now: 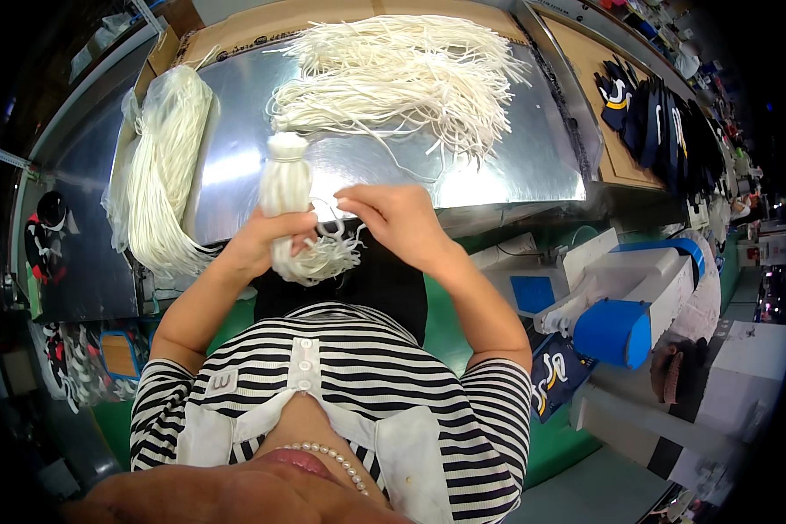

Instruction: The person bundles white shoelaces by hand on a metal table, separating groups of laces from a larger pile and gathering them into organized bundles.

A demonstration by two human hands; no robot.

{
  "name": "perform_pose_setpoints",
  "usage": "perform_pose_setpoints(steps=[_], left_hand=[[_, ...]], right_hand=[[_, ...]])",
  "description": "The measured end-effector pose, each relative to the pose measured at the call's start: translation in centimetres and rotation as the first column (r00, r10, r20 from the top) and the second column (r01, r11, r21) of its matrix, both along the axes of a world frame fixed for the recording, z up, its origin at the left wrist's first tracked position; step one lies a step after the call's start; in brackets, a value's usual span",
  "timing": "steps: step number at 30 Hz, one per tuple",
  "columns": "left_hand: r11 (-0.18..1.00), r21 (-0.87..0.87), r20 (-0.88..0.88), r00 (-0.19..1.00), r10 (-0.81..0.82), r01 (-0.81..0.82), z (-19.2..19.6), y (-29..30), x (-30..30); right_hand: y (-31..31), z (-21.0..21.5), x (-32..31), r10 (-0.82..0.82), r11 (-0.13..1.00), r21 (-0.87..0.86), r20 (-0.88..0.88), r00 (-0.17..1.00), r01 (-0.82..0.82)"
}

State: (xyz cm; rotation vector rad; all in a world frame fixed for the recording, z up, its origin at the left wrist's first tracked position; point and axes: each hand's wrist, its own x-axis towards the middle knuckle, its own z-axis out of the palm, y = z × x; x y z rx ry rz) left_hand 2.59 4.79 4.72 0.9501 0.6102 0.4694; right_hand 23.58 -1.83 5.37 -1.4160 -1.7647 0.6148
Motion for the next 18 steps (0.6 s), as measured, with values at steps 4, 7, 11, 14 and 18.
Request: perform_pose_setpoints(steps=[4,7,11,14,18], left_hand=[[0.994,0.034,-0.042,0.994,-0.103,0.104,1.0,0.2,-2.1],[0.988,0.043,-0.171,0.976,-0.138,0.147,1.4,-0.6,-2.9],[0.997,0.035,-0.069,0.995,-0.070,0.073,1.7,0.7,-7.5],[0.969,0.216,-0.149,0.985,-0.087,0.118,5.2,1.7,-6.3],[0.784,0.608,-0.289,0.955,0.072,0.125,8.6,1.5,-4.1]], right_hand=[[-2.0,-1.9,2.0,0.249,0.966,-0.049,-0.105,0.963,-0.255],[-4.0,-2.5,2.6,0.272,0.954,-0.088,-0.149,0.951,-0.286],[-7.4,-4.3,7.2,-0.057,0.956,-0.286,-0.376,0.925,-0.058],[-7.8,-5.1,6.3,-0.015,0.926,-0.351,-0.396,0.918,-0.136],[-4.9,-3.0,4.1,-0.017,0.995,-0.096,-0.050,0.999,0.012]])
